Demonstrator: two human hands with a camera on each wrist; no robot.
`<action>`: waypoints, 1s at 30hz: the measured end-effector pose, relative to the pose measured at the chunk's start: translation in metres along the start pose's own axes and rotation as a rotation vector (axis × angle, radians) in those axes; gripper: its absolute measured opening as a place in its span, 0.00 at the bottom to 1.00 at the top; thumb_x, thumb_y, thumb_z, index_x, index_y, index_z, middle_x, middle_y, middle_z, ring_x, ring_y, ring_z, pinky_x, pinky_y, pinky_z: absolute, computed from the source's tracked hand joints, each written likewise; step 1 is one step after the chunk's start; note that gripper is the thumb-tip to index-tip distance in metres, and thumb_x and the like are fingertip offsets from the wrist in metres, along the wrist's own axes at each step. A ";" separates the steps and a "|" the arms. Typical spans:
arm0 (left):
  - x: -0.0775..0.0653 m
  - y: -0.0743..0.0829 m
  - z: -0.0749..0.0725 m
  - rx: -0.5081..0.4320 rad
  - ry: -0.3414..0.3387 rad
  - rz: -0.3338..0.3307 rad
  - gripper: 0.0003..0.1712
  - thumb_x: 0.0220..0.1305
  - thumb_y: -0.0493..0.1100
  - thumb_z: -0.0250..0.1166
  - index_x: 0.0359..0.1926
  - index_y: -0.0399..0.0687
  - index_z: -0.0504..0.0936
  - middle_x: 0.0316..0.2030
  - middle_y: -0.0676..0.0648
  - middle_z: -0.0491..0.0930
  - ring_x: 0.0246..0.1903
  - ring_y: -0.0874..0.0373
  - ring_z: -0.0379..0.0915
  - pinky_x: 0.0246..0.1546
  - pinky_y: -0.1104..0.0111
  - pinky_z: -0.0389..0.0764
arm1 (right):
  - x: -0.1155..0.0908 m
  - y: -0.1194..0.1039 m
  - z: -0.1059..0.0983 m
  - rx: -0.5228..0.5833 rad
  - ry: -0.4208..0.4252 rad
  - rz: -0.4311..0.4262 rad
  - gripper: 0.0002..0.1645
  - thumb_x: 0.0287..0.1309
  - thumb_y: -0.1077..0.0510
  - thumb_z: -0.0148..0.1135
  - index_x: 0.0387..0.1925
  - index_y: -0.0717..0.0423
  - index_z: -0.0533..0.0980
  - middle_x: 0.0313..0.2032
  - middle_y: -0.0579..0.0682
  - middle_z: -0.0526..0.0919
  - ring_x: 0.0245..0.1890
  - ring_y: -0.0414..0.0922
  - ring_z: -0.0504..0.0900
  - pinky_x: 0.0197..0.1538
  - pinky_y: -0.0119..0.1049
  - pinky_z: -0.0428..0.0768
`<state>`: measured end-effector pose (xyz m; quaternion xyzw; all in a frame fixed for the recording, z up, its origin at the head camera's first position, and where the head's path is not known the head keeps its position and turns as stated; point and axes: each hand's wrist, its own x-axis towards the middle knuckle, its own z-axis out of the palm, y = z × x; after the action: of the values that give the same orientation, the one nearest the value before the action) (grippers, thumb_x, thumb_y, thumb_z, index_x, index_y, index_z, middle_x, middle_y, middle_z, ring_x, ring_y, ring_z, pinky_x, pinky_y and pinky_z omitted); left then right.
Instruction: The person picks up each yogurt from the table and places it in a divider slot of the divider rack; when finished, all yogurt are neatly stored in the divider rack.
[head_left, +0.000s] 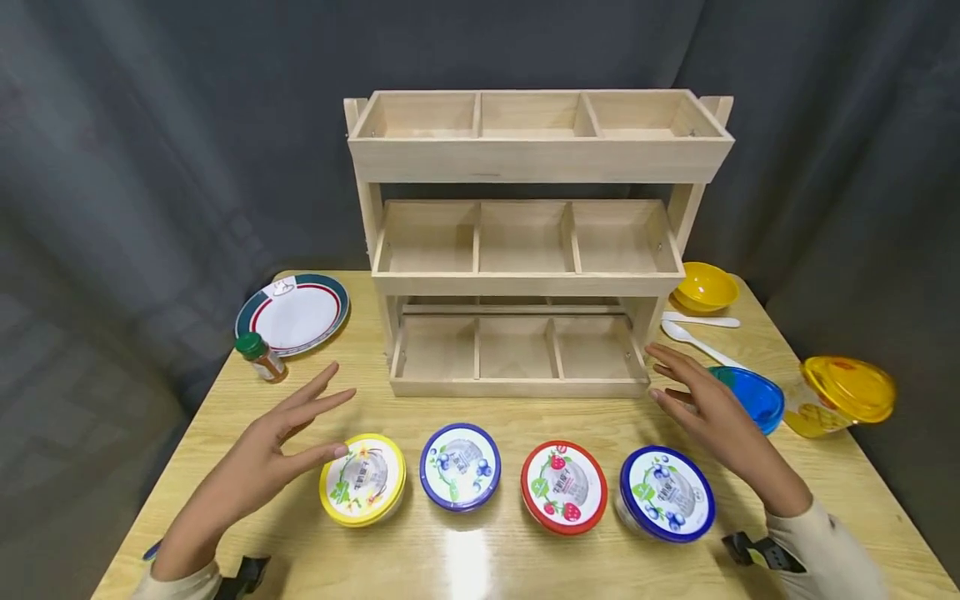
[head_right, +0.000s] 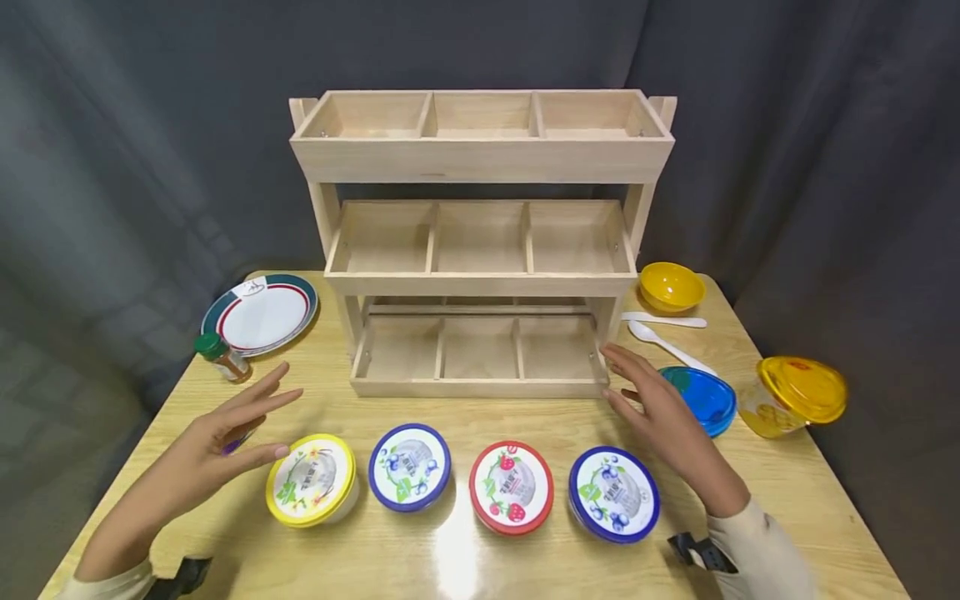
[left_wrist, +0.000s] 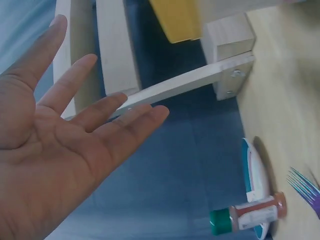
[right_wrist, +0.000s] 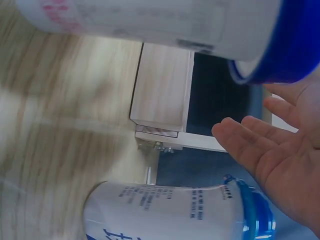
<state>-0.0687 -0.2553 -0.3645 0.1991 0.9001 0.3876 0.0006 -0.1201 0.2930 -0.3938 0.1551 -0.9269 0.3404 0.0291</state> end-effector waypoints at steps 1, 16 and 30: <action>-0.002 -0.002 0.000 -0.011 0.001 0.002 0.36 0.69 0.44 0.77 0.75 0.60 0.79 0.84 0.46 0.58 0.78 0.40 0.60 0.66 0.77 0.70 | 0.001 0.002 0.002 0.005 -0.002 -0.003 0.39 0.78 0.65 0.64 0.83 0.62 0.60 0.77 0.72 0.63 0.68 0.77 0.73 0.56 0.64 0.81; -0.031 -0.027 0.017 -0.186 -0.149 0.034 0.33 0.65 0.42 0.80 0.70 0.61 0.83 0.84 0.55 0.55 0.76 0.81 0.49 0.63 0.75 0.73 | 0.005 0.012 0.012 -0.045 0.063 -0.020 0.38 0.74 0.69 0.65 0.80 0.64 0.64 0.75 0.73 0.67 0.65 0.76 0.75 0.56 0.67 0.80; -0.031 -0.037 0.024 -0.266 -0.272 0.048 0.34 0.69 0.43 0.78 0.74 0.58 0.80 0.86 0.50 0.52 0.76 0.82 0.47 0.61 0.70 0.77 | 0.012 0.016 0.017 -0.040 -0.026 0.012 0.39 0.76 0.68 0.64 0.81 0.67 0.61 0.80 0.74 0.55 0.74 0.79 0.62 0.60 0.70 0.78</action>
<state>-0.0492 -0.2725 -0.4118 0.2690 0.8275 0.4728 0.1392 -0.1351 0.2906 -0.4146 0.1533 -0.9348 0.3200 0.0182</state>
